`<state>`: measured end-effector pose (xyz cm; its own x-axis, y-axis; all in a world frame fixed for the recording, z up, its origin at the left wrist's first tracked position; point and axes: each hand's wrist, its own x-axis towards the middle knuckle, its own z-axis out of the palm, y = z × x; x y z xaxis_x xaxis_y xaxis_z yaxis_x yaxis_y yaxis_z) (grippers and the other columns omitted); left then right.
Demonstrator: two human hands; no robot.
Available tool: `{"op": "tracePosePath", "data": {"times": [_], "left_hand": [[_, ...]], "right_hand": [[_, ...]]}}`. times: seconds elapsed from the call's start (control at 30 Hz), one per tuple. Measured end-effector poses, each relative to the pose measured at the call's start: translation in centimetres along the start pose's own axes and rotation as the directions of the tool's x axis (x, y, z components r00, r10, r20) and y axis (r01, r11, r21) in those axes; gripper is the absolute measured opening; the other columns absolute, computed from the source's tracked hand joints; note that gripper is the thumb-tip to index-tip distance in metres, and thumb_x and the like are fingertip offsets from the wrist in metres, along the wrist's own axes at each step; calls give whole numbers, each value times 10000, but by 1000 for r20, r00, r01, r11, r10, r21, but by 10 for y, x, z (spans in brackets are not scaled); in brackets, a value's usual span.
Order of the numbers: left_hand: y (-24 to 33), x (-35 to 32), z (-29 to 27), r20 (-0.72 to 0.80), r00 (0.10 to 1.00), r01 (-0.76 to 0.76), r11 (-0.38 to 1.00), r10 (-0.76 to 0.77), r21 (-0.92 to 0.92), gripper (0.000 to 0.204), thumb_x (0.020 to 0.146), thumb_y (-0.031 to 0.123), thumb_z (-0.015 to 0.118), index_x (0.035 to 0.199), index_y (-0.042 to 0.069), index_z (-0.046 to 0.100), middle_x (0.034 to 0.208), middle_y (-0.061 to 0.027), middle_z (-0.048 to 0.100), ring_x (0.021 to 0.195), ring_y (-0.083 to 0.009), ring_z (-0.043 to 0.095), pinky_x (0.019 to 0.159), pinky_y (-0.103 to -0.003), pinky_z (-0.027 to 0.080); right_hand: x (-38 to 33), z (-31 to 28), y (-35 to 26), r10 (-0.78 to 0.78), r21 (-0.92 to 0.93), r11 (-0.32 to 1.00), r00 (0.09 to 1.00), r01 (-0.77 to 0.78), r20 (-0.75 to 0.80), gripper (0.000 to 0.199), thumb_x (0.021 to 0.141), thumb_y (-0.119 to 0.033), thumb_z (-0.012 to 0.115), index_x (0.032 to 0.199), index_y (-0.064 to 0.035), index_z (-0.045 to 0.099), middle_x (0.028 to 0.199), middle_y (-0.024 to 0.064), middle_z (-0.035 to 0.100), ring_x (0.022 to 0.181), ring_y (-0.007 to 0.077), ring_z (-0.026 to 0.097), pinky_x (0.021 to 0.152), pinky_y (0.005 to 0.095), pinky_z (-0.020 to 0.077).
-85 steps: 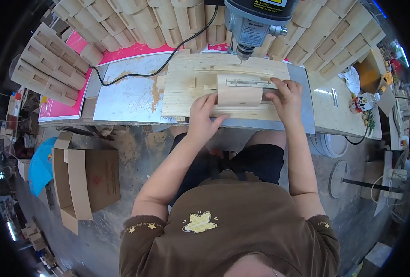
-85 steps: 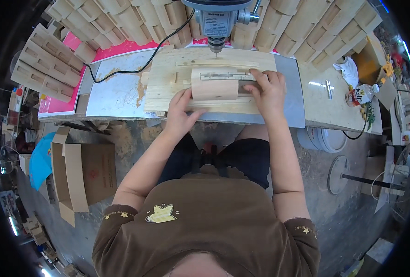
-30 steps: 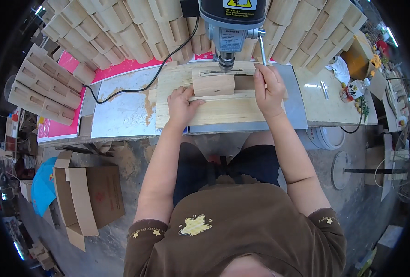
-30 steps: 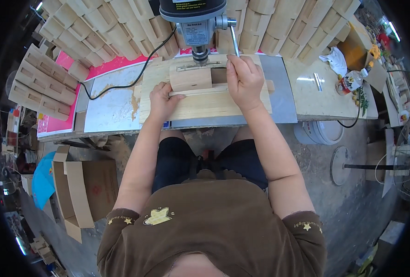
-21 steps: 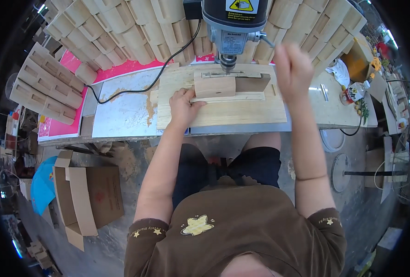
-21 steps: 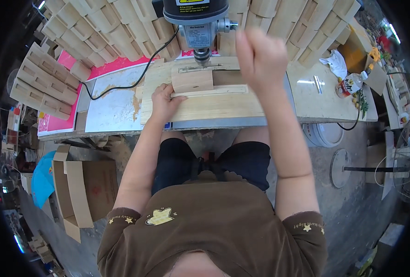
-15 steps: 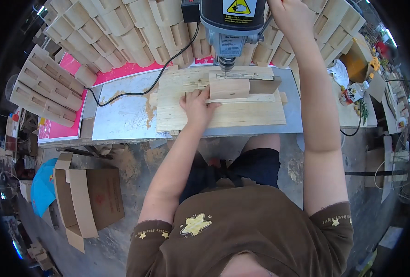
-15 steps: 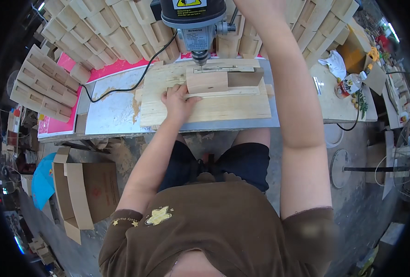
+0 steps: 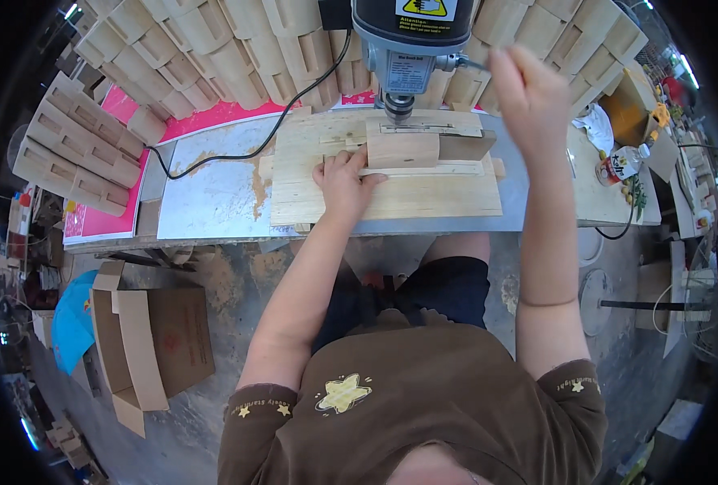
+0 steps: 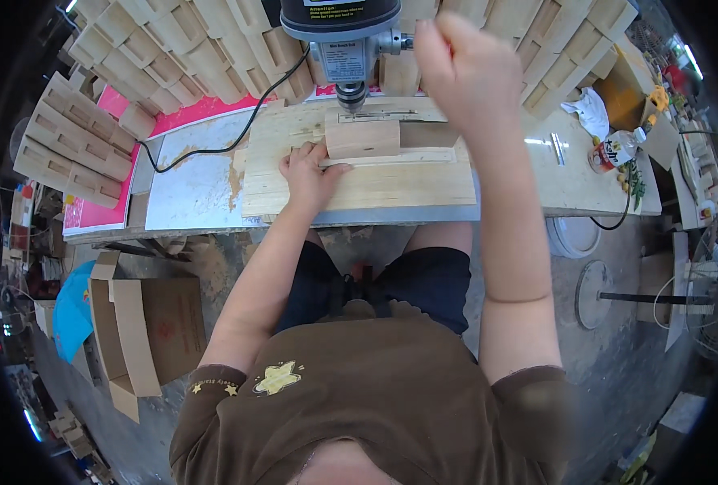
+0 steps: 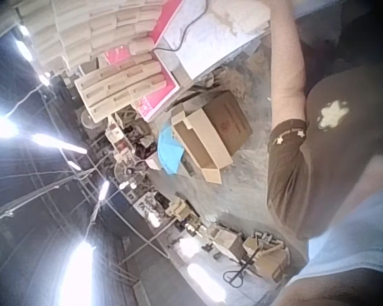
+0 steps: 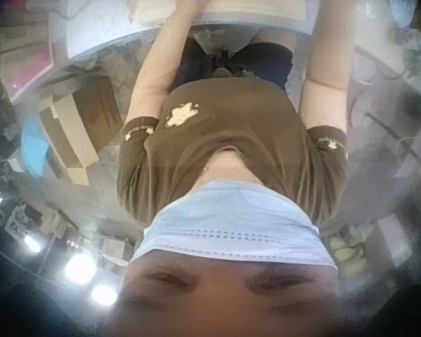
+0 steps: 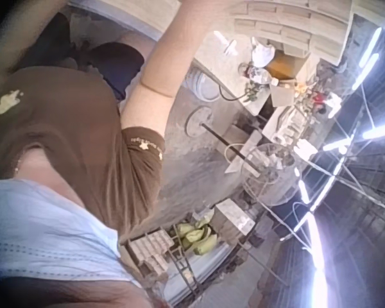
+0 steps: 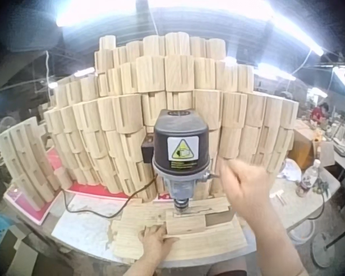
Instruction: Drilling holes into cylindrical wooden blocks using a vertical drill press and a wooden jig.
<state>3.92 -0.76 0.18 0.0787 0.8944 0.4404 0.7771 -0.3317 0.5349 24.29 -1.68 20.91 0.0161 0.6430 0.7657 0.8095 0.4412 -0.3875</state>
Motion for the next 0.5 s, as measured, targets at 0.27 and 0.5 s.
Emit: {"op": "tracePosePath", "data": {"times": [0.27, 0.5], "left_hand": [[1, 1, -3, 39, 999, 24, 1000, -24, -4, 530, 614, 302, 775, 1113, 187, 637, 853, -13, 579, 925, -220, 509, 893, -436, 269], [2, 2, -2, 26, 1000, 9, 1000, -9, 0, 520, 618, 304, 775, 1106, 185, 641, 853, -12, 579, 915, -219, 512, 887, -428, 272]], "right_hand": [[-79, 44, 19, -69, 109, 990, 985, 86, -157, 73, 842, -101, 566, 849, -62, 627, 648, 24, 556, 608, 192, 538, 811, 384, 395], [-96, 74, 44, -96, 118, 986, 979, 119, -178, 89, 828, -81, 574, 890, -58, 633, 697, 25, 576, 655, 191, 548, 856, 405, 377]]}}
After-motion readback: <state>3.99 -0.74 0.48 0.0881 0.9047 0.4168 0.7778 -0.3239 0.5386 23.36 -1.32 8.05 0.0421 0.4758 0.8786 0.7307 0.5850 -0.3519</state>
